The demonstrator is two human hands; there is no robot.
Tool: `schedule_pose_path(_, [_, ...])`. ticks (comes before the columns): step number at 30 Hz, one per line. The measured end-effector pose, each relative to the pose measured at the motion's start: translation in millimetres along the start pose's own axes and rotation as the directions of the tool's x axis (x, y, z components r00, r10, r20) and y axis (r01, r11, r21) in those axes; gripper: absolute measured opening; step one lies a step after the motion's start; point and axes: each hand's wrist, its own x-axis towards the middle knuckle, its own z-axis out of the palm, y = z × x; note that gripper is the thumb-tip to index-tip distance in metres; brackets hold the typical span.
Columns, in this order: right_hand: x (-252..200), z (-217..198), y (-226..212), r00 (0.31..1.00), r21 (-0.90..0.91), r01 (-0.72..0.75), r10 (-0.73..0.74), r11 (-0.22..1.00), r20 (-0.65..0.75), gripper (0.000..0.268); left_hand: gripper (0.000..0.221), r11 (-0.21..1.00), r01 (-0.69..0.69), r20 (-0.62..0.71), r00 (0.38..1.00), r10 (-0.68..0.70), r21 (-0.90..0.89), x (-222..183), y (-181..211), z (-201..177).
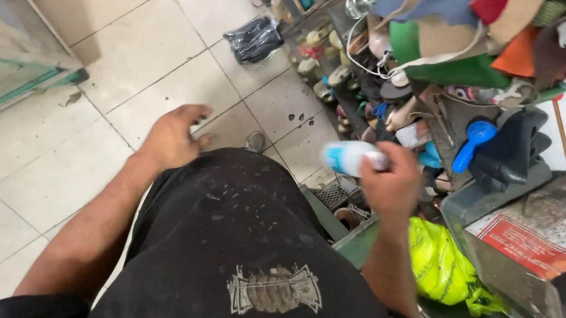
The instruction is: Applying adhesive to a replacement shoe sole using a brush and refilling the glue container.
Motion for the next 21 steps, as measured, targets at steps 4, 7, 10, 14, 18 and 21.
schedule_pose_path(4, [-6,55,-130,0.959,0.361,0.212,-0.264,0.908,0.103,0.029,0.069,0.926,-0.293,-0.048,0.956,0.290,-0.238,-21,53,-65])
schedule_pose_path(7, [7,60,-221,0.891,0.535,0.337,-0.446,0.775,0.083,0.024,0.075,0.817,-0.526,-0.244,0.846,0.475,-0.235,-35,42,-81])
schedule_pose_path(10, [26,62,-293,0.768,0.547,0.517,-0.639,0.658,0.043,0.019,0.059,0.759,-0.632,-0.516,0.707,0.483,-0.154,-50,13,-93])
schedule_pose_path(14, [48,80,-361,0.499,0.288,0.827,-0.866,0.483,0.020,0.028,0.044,0.799,-0.591,-0.694,0.622,0.363,-0.112,-76,-12,-128])
schedule_pose_path(18, [67,98,-419,0.245,0.307,0.930,-0.964,0.204,-0.102,0.029,0.063,0.814,-0.497,-0.682,0.709,0.181,-0.301,-101,-34,-169])
schedule_pose_path(21, [78,88,-467,-0.007,0.453,0.885,-0.975,-0.109,-0.221,0.026,0.052,0.664,-0.590,-0.695,0.705,0.145,-0.460,-115,-43,-183])
